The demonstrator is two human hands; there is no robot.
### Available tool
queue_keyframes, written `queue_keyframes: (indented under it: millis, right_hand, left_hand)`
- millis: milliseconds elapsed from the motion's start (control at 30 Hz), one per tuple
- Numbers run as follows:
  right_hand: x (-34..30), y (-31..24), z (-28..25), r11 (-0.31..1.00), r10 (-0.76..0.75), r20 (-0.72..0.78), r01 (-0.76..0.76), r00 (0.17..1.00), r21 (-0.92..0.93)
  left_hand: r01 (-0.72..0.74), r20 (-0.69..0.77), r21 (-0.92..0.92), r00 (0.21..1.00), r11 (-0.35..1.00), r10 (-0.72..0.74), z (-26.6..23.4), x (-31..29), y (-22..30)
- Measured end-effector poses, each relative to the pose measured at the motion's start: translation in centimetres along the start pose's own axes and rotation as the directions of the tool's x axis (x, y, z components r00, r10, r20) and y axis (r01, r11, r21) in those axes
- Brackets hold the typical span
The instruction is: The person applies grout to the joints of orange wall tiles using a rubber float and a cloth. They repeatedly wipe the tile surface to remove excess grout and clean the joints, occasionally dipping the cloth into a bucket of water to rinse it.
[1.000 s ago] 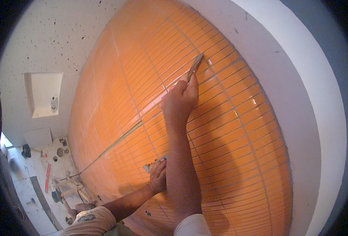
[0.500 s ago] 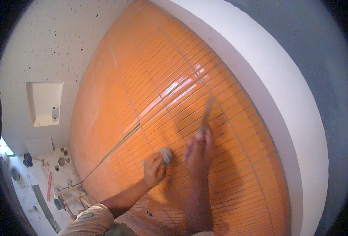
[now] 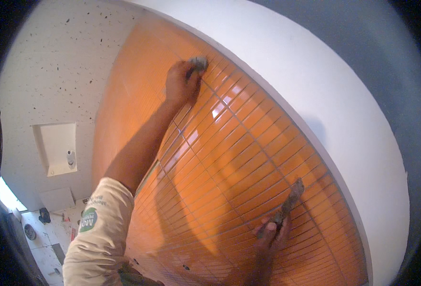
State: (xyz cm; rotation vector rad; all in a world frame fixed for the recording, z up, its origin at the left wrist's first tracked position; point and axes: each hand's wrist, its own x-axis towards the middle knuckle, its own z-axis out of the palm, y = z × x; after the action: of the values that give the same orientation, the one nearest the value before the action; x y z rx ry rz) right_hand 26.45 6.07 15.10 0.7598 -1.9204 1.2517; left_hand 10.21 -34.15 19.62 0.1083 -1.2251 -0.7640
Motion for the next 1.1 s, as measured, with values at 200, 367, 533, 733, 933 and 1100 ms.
queue_keyframes:
  millis: [200,367,533,733,933,1100]
  right_hand:
    - [0.3,0.6,-0.6,0.999,0.013,0.054,-0.016,0.998,0.045]
    - [0.2,1.1,-0.9,1.0,-0.001,0.025,0.001,1.0,-0.009]
    - [0.3,1.3,-1.1,1.0,0.014,0.104,-0.015,0.995,0.001]
    - [0.3,0.2,0.1,1.0,-0.003,0.021,0.003,1.0,-0.007]
    - [0.4,0.1,0.0,1.0,-0.001,0.036,0.001,0.999,0.0]
    - [0.3,0.5,0.2,1.0,-0.015,0.007,0.015,1.0,-0.012]
  left_hand:
    - [0.072,0.311,0.117,0.945,0.991,-0.105,-2.8,-1.1,0.3]
    - [-0.338,0.738,0.582,0.601,0.74,-0.306,-8.3,0.6,0.5]
    - [-0.179,0.766,0.546,0.501,0.818,-0.402,-11.7,1.1,-0.5]
    - [0.564,0.721,0.07,0.541,0.823,-0.433,-11.5,-1.5,-1.0]
    - [-0.21,0.468,-0.063,0.857,0.976,0.215,-8.0,-3.0,-0.3]
    - [0.134,0.477,-0.13,0.877,0.982,-0.057,-4.8,-2.9,0.4]
